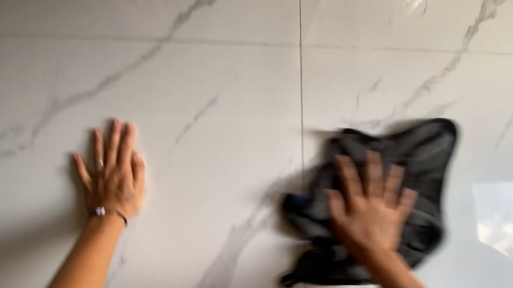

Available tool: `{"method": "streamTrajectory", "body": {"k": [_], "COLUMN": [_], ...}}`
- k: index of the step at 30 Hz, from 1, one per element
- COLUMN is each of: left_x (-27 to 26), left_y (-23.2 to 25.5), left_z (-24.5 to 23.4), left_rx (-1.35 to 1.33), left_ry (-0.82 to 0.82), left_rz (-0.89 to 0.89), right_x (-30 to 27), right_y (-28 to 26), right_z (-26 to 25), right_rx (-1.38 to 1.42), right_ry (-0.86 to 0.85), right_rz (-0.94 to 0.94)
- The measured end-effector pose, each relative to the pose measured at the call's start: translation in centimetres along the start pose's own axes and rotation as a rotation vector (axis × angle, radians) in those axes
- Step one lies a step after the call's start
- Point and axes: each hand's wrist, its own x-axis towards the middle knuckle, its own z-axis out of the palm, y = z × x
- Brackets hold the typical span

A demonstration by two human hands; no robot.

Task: The person wipes a white marble-patterned tiled floor using a dark cloth. They move the cloth in circular and back-and-forth motions across multiple tiles, occasionally folding the cloth to use a cleaner side.

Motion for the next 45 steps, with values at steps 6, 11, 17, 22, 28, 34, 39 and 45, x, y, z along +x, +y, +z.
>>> {"method": "streamTrajectory", "body": {"k": [6, 11, 17, 22, 28, 34, 39, 45], "left_x": [-0.1, 0.1, 0.0, 0.4, 0.0, 0.6, 1.4, 9.9], "left_y": [1.6, 2.0, 2.5, 2.7, 2.2, 2.9, 3.1, 3.9], "left_z": [-1.8, -2.1, -2.4, -3.1, -3.1, -3.2, -3.7, -1.4], "left_rx": [0.000, 0.020, 0.121, 0.125, 0.256, 0.178, 0.176, -0.086], "left_ry": [-0.086, -0.004, 0.027, -0.011, 0.075, 0.024, 0.068, -0.168], "left_rz": [-0.051, -0.024, -0.012, -0.027, 0.013, -0.040, 0.028, 0.020], "right_x": [5.5, 15.4, 14.5, 15.3, 24.2, 32.7, 32.4, 31.0], "right_y": [-8.4, -8.8, -11.9, -19.3, -23.6, -20.7, -16.6, -17.5], "right_z": [-3.0, -4.3, -1.4, -2.2, -2.1, -1.1, -2.2, -0.1], "right_rx": [0.140, 0.242, 0.177, 0.234, 0.240, 0.237, 0.278, 0.224], "right_ry": [-0.094, -0.237, -0.093, -0.259, -0.259, -0.204, -0.197, -0.156], "right_rz": [-0.416, -0.130, 0.167, -0.136, -0.420, -0.339, 0.089, -0.192]}}
